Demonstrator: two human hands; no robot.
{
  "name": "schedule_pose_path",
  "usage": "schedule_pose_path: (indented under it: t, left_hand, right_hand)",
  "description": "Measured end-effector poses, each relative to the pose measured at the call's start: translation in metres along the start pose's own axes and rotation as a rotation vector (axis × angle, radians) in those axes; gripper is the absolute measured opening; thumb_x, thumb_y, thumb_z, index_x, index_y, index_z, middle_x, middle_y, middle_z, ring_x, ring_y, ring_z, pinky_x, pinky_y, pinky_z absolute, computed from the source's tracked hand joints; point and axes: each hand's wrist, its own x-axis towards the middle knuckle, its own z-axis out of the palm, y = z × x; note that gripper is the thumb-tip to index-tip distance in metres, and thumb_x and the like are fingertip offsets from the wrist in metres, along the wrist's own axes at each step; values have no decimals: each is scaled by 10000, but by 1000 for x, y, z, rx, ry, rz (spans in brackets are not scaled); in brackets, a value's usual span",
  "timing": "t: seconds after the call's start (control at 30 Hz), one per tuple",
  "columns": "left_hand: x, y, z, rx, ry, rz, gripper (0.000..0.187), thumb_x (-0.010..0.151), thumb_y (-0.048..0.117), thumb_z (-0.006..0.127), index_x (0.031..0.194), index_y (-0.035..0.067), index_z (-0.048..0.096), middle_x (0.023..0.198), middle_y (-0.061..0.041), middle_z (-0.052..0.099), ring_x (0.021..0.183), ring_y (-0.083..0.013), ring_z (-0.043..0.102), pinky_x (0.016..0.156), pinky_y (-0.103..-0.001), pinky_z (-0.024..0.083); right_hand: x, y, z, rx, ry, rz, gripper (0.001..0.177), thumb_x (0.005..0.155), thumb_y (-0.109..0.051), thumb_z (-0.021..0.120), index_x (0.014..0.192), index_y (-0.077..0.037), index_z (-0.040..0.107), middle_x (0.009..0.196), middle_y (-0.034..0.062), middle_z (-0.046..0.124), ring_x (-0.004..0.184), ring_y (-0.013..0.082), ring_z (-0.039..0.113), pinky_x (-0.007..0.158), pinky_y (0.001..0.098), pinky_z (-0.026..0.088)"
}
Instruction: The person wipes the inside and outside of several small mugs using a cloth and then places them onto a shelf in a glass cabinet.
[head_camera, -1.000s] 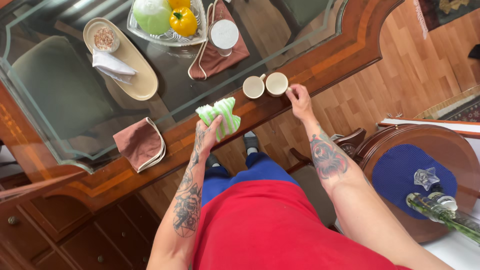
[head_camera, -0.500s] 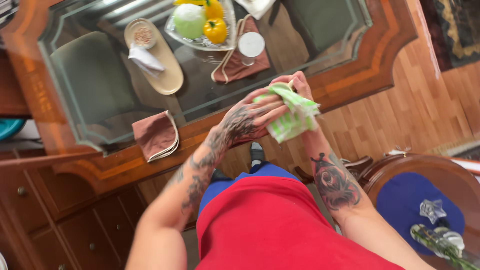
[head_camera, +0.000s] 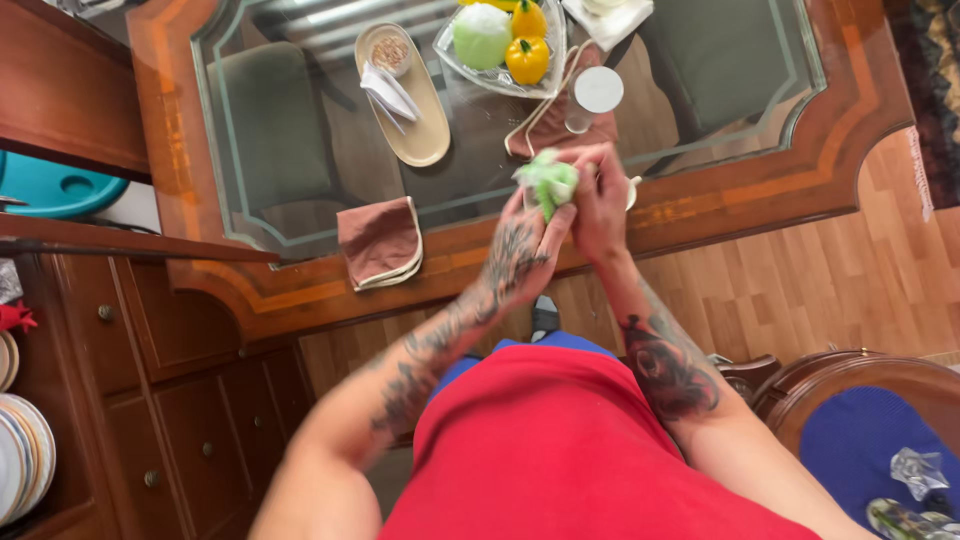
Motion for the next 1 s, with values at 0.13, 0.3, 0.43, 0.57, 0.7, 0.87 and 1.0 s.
schedule_pose_path:
  t: [0.13, 0.3, 0.43, 0.57, 0.7, 0.87, 1.0]
  left_hand:
    - [-30, -29, -15, 1, 123, 0, 357, 1111, 217, 442, 1426, 88, 550, 1359, -116, 608, 1349, -251, 498, 1265, -545, 266]
    - [-68, -76, -137, 654, -180, 766, 534, 812, 160, 544, 1345, 140, 575, 1417, -3, 619, 1381, -150, 545, 1264, -589, 119]
    - [-105, -74, -155, 706, -572, 642, 387, 938, 231, 568, 1299, 96, 599, 1025, -2, 722, 1068, -191, 685, 1298, -587, 73]
    - [-143, -70, -105, 259, -141, 107, 141, 919, 227, 578, 1017, 138, 628, 836, -45, 732, 981, -197, 721, 1323, -585, 230]
    - [-155, -78, -60, -531, 160, -573, 306, 1080, 215, 459, 1131, 10, 680, 936, -72, 704, 902, -244, 716, 877, -512, 577]
    - [-182, -105, -90, -1331, 893, -572, 263, 1076, 246, 550, 1189, 21, 628, 1136, -83, 661, 1012, -169, 656, 871, -356, 572]
    - [-197, -101, -150, -688, 874, -408, 357, 1116, 298, 504, 1192, 5, 693, 1075, -84, 698, 1004, -133, 629, 886, -323, 528]
  right_hand:
    - [-13, 13, 31, -184, -82, -65, 246, 1139, -236, 502, 1062, -8, 552, 1106, 129, 702, 997, 133, 638, 894, 285, 542]
    - [-28, 24, 68, 77, -288, 313, 234, 1101, -237, 512, 974, -43, 539, 1017, 97, 733, 905, 103, 668, 827, 274, 563]
    - [-54, 25, 104, -40, -463, 493, 269, 1121, -218, 506, 977, -10, 595, 972, 96, 721, 878, 88, 630, 799, 263, 528]
    - [-62, 18, 132, -162, -325, 234, 240, 1104, -209, 479, 1011, -13, 581, 1029, 99, 750, 906, 98, 668, 807, 266, 551]
    - [-71, 18, 151, -257, -199, 1, 230, 1125, -195, 501, 1056, 16, 562, 1067, 149, 732, 866, 108, 628, 764, 278, 523]
    - [-38, 11, 145, 204, -22, 92, 262, 1135, -250, 437, 1017, -28, 512, 1088, 210, 720, 956, 246, 742, 884, 369, 619]
    - [-27, 5, 140, 188, -26, 127, 304, 1124, -291, 401, 1021, -32, 521, 1066, 227, 718, 955, 265, 744, 851, 383, 627]
